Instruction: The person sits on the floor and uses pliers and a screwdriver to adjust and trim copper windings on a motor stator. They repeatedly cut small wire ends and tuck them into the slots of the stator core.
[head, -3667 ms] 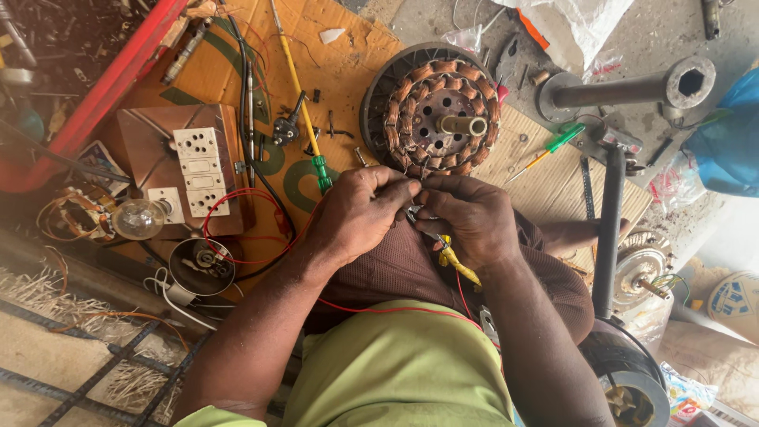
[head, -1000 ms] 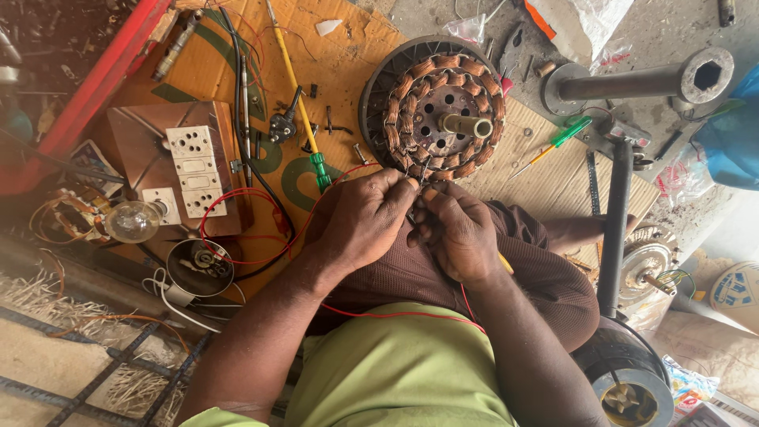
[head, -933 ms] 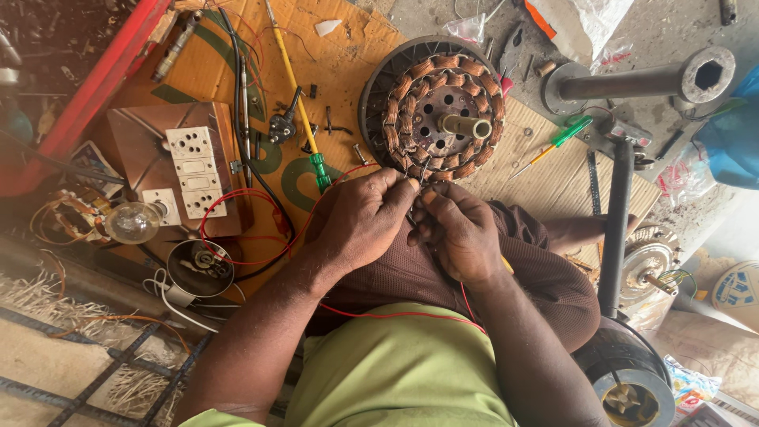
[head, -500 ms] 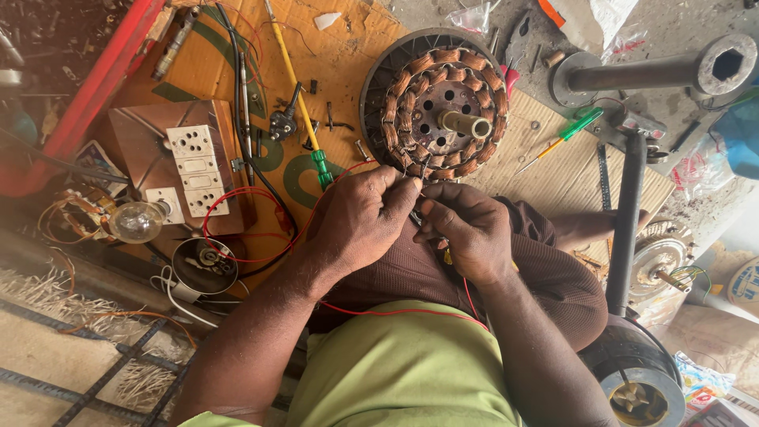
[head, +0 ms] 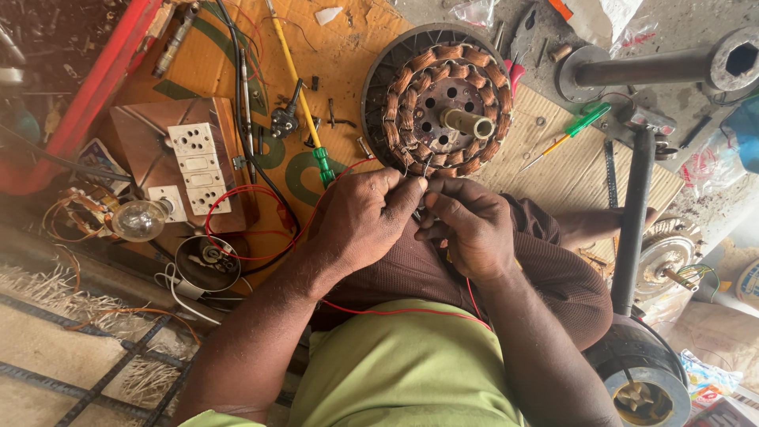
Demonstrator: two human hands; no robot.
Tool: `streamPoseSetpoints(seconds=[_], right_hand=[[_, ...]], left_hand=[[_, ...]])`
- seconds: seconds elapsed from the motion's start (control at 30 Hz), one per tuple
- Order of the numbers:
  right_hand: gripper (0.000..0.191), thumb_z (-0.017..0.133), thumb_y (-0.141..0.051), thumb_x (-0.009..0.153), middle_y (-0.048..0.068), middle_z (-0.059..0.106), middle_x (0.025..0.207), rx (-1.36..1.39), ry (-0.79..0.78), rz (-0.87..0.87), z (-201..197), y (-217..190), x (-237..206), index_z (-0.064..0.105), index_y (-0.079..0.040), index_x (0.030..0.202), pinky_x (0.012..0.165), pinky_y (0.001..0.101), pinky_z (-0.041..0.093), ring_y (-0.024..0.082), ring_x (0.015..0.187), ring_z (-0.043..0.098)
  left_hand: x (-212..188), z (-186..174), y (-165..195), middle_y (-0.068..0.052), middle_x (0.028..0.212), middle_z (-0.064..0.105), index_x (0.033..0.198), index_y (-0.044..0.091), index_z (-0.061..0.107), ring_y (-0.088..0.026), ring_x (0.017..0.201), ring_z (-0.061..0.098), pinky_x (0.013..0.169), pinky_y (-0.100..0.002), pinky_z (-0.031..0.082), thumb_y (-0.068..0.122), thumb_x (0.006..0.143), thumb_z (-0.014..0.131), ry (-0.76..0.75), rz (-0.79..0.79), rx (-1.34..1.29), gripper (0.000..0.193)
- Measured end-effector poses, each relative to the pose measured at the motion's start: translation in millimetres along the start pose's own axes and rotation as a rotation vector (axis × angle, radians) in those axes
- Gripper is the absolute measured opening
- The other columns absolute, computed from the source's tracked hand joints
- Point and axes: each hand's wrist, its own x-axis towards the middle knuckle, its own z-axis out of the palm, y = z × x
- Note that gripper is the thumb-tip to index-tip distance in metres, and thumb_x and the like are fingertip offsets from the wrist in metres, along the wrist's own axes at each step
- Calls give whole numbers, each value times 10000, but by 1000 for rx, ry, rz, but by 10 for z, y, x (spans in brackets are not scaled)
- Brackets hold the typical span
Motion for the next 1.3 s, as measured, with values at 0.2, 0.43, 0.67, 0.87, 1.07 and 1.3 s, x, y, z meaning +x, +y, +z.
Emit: streamPoseSetpoints(seconds=[0.2, 0.43, 0.67, 0.87, 1.07, 1.3], right_hand=[[149, 635, 28, 933, 157, 704, 912, 34, 29, 9, -36, 32, 40, 691, 97, 1053, 620, 338, 633, 190, 718, 689], [115, 621, -27, 976, 169, 691, 917, 65, 0, 52, -120, 93, 25, 673, 75, 976, 604, 338, 612, 193, 702, 673], [180, 642, -54, 933, 135, 732, 906, -77, 46, 61, 12, -80, -65, 703, 69, 1050, 566, 302, 591, 168, 662, 679], [229, 677, -126, 974, 95, 695, 796, -182, 61, 53, 161, -122, -40, 714, 63, 1097, 550, 237, 533, 139, 612, 659], [228, 684, -117, 958, 77, 707, 840, -121, 43, 42, 93, -92, -30, 713, 64, 1094, 594, 272, 598, 121, 674, 675], [232, 706, -86, 926, 124, 735, 884, -126, 42, 140, 0, -88, 9, 733, 62, 1103, 584, 277, 580, 161, 620, 683]], left_hand=[[-9, 1, 6, -137, 621, 666, 756, 35, 662, -245, 536, 683, 519, -380, 504, 315, 1009, 619, 9, 7, -62, 380], [11, 10, 15, -149, 626, 640, 791, 45, 695, -242, 513, 610, 530, -381, 481, 341, 1023, 608, 22, -46, -53, 386], [-1, 14, -41, -159, 647, 633, 836, 32, 682, -240, 538, 608, 543, -384, 480, 332, 1028, 610, 20, -11, -33, 363], [1, 17, -20, -119, 681, 694, 837, 21, 670, -191, 589, 695, 561, -367, 516, 280, 1012, 630, -13, -68, -107, 315], [-109, -29, 57, -142, 858, 741, 971, 5, 697, -226, 780, 747, 691, -350, 571, 164, 966, 688, 56, 108, -156, 159], [-89, -29, 54, -162, 885, 745, 983, 9, 701, -301, 838, 754, 745, -392, 564, 101, 960, 672, 41, 76, -79, 99]])
